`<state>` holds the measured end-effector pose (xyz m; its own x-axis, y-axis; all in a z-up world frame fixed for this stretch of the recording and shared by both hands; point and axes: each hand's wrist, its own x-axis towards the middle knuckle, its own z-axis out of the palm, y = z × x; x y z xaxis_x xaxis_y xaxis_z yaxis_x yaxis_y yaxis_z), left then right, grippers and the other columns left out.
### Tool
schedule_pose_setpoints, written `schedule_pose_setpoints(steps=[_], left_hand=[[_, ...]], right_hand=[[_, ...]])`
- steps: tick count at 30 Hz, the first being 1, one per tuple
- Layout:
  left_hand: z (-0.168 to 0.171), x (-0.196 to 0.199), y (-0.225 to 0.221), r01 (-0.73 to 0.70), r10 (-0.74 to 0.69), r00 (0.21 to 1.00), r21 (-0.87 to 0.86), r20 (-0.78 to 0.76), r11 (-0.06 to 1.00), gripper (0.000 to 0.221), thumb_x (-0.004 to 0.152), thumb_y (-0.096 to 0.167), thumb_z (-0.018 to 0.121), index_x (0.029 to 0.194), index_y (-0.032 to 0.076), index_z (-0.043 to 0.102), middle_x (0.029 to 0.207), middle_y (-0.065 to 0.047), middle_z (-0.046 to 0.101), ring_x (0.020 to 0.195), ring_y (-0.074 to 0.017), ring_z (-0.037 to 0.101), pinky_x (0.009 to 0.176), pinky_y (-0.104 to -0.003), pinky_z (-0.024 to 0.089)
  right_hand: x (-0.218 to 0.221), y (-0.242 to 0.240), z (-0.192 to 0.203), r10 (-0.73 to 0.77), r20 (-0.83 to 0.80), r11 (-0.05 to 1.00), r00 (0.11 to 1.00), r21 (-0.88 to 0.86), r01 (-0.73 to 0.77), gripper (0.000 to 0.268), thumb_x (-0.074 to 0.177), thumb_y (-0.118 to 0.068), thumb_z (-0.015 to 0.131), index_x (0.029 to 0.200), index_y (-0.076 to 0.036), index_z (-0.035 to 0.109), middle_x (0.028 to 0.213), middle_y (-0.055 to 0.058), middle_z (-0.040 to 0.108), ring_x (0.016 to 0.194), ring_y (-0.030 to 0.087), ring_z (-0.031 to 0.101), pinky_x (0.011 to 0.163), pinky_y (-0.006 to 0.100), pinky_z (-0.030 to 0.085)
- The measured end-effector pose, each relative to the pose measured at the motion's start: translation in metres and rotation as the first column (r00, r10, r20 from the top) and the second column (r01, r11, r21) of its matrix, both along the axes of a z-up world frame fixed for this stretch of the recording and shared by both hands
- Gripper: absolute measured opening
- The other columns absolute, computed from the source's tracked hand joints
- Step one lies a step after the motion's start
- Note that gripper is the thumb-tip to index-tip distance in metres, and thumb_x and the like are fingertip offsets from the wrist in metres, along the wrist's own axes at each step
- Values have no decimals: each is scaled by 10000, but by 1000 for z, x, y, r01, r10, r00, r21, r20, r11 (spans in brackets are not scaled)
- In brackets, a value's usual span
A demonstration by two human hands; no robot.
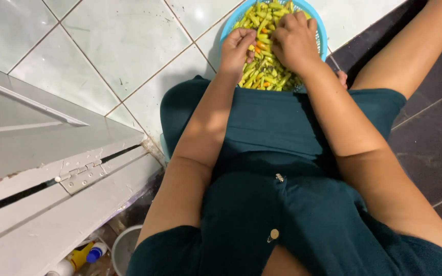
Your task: Picking the stems off green chilies and sorting them into a bowl while sitting on the floor.
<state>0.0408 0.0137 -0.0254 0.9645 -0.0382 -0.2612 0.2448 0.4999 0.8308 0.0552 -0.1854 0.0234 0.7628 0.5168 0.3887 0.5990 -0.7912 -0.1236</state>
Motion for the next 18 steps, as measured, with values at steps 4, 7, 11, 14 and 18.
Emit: schedule_pose_setpoints(steps=[4, 7, 11, 14, 18], left_hand=[[14, 17, -9, 0, 0, 1000, 135, -2, 991, 159, 950, 129, 703, 1046, 3, 708, 785, -65, 613, 546, -104, 479, 451, -236, 376], [11, 18, -15, 3, -29, 992, 210, 121, 978, 134, 934, 69, 703, 1046, -4, 717, 790, -48, 695, 551, -69, 470, 466, -231, 365], [30, 3, -17, 103, -227, 944, 441, 240, 892, 133, 908, 106, 751, 991, 3, 750, 760, -42, 693, 604, -85, 555, 549, -217, 455], [35, -5, -18, 142, -217, 958, 348, 186, 927, 111, 924, 124, 743, 958, 19, 752, 712, 9, 627, 516, -50, 443, 456, -209, 355], [38, -11, -19, 112, -156, 970, 225, 187, 968, 79, 930, 102, 728, 949, 26, 717, 757, 15, 599, 526, -51, 429, 455, -204, 348]], right_hand=[[-2, -2, 8, 20, -40, 999, 999, 31, -19, 194, 784, -148, 846, 957, -115, 763, 1157, 64, 579, 1107, 287, 460, 941, 437, 317], [-6, -10, 21, 55, -129, 966, 990, 259, -20, 199, 791, -35, 810, 939, -58, 680, 1132, 116, 599, 1114, 324, 511, 990, 432, 338], [-10, -24, 16, 236, -412, 822, 880, 568, 45, 179, 909, 81, 840, 913, 38, 667, 855, 104, 638, 732, 200, 546, 664, 310, 448], [-13, -28, 13, 320, -492, 741, 810, 662, 109, 130, 956, 128, 808, 964, 79, 688, 885, 116, 660, 726, 165, 554, 654, 275, 452], [-13, -24, 8, 305, -450, 725, 839, 681, 102, 94, 943, 128, 789, 963, 83, 709, 869, 118, 674, 700, 157, 537, 641, 268, 433]])
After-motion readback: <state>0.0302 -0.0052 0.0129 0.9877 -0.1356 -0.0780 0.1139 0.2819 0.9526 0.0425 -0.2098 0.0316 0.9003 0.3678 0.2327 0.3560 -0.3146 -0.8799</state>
